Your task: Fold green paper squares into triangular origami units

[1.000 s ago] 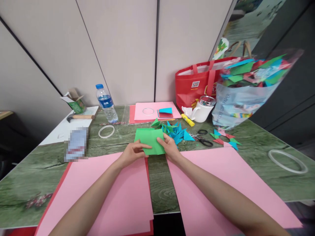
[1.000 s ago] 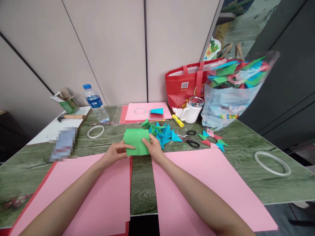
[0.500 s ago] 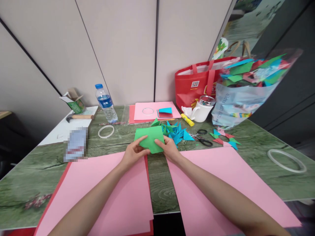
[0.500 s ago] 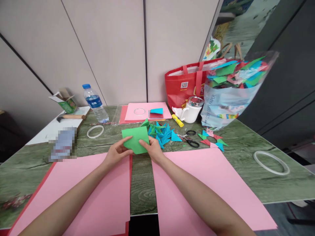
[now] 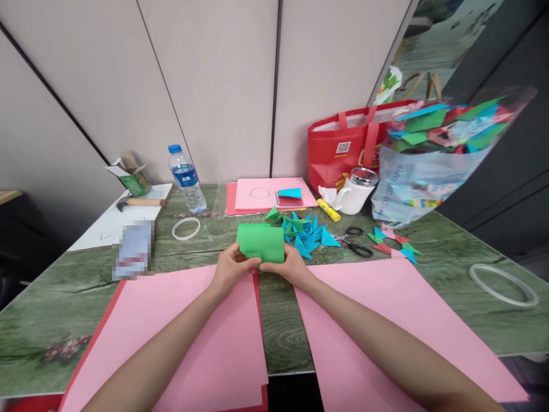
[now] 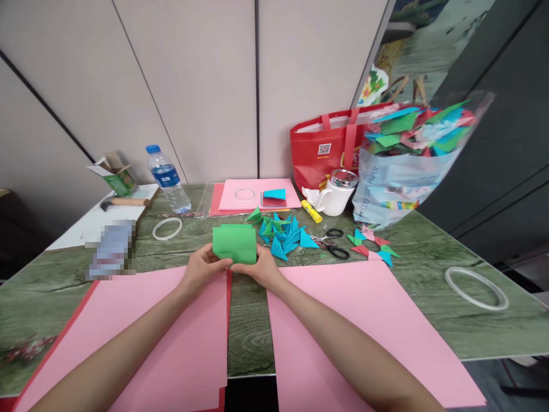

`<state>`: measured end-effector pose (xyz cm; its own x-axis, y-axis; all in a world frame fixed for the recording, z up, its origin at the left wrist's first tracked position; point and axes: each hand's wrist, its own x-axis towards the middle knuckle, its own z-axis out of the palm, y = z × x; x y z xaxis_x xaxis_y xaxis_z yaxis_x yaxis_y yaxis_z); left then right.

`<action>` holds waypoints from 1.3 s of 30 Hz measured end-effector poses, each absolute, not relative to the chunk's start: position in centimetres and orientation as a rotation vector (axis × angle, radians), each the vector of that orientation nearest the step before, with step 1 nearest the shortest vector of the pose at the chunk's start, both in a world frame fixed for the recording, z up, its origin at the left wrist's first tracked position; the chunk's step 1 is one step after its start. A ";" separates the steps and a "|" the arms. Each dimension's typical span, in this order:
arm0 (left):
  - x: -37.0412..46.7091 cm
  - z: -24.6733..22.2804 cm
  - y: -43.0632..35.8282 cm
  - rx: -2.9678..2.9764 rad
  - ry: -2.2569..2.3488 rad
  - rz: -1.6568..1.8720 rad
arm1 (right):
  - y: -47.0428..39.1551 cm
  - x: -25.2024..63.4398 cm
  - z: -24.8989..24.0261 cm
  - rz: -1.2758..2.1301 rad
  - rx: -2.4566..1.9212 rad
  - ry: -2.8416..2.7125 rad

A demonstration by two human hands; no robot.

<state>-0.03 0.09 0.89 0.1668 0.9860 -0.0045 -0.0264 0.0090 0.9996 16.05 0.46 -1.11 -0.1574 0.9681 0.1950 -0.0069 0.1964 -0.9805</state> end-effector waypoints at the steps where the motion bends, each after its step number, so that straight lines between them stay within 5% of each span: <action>1: 0.0 0.9 0.0 1.257 1.075 1.095 | 0.4 16.0 -1.0 1.130 -1.007 -1.431; 39: 0.0 0.6 0.2 1.190 1.154 1.098 | -0.3 15.4 -0.7 1.053 -1.163 -1.398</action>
